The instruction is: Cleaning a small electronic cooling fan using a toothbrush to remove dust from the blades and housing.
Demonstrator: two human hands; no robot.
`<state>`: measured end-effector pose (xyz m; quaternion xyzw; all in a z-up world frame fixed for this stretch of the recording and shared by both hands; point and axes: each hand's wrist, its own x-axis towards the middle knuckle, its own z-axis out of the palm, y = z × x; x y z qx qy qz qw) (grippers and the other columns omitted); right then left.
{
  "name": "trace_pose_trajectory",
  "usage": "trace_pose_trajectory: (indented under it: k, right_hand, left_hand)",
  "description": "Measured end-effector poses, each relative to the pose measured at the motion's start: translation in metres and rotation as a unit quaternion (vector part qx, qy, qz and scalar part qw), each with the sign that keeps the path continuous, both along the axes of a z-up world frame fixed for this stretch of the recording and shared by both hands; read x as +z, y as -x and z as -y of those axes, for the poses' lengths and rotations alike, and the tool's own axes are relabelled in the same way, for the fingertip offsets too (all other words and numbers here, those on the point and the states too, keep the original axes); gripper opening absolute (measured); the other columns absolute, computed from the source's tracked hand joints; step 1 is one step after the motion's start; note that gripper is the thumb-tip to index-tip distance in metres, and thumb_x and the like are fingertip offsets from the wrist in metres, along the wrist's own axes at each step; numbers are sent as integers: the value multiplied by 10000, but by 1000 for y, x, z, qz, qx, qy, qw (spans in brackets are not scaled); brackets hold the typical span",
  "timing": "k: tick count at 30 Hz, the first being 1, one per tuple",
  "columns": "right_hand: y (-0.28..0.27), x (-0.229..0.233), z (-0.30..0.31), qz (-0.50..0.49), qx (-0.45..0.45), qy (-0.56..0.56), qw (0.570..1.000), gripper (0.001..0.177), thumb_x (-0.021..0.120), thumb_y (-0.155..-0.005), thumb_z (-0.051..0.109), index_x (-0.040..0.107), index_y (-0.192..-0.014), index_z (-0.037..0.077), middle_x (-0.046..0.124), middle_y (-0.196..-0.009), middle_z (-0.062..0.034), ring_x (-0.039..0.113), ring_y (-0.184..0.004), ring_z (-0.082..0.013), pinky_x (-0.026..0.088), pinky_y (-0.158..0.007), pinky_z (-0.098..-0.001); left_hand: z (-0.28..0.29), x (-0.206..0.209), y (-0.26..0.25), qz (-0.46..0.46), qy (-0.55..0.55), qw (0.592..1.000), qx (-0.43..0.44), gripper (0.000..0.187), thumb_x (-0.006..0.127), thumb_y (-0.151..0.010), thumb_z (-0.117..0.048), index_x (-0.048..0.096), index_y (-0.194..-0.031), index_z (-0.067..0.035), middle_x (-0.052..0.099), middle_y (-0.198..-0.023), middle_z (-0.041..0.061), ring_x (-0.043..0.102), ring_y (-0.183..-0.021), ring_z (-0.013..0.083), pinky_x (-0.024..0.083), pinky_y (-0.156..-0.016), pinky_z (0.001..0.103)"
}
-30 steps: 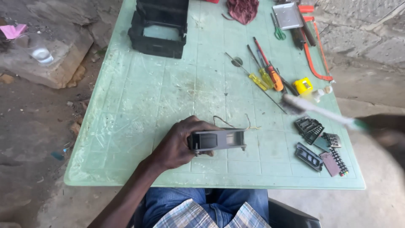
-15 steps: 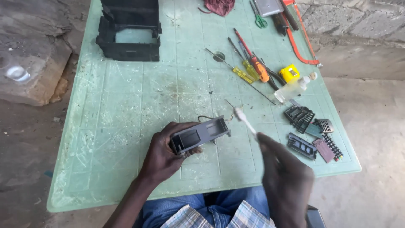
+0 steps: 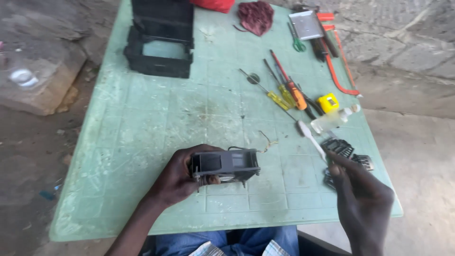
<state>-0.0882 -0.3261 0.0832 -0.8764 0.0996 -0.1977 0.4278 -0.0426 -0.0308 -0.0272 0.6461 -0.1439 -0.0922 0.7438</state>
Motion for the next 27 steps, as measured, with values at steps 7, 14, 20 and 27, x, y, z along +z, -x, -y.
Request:
trace_pose_trajectory:
  k: [7, 14, 20, 27]
  right_hand:
    - [15, -35, 8, -42, 54, -21, 997, 284, 710, -882, 217, 782, -1123, 85, 804, -1005, -66, 712, -859, -167, 566, -689, -297]
    - [6, -34, 2, -25, 134, -38, 990, 254, 734, -858, 220, 807, -1060, 84, 806, -868, -60, 660, -683, -125, 504, -553, -244]
    - [-15, -40, -5, -55, 124, 38, 990, 220, 788, -831, 165, 832, -1044, 133, 818, -877, -24, 644, -722, -116, 530, -664, -251]
    - [-25, -78, -2, -132, 120, -49, 983, 337, 753, -800, 356, 828, -1057, 152, 848, -1110, -72, 806, -942, -183, 663, -744, -320]
  left_hand:
    - [-12, -16, -6, -18, 47, 998, 34, 573, 880, -705, -270, 718, -1207, -46, 787, -1078, 49, 719, -1005, 160, 580, -811, 297]
    - [-14, -15, -8, 5, 17, 1000, 19, 551, 880, -708, -306, 733, -1174, -53, 759, -1034, 6, 682, -937, 112, 538, -767, 261]
    - [-11, -4, -4, -29, 43, 998, -42, 488, 889, -729, -182, 719, -1165, -45, 761, -1008, -2, 682, -927, 95, 544, -789, 250]
    - [-12, -12, -6, -47, 4, 999, -15, 538, 878, -731, -233, 715, -1212, -56, 781, -1044, 19, 701, -945, 120, 558, -790, 255]
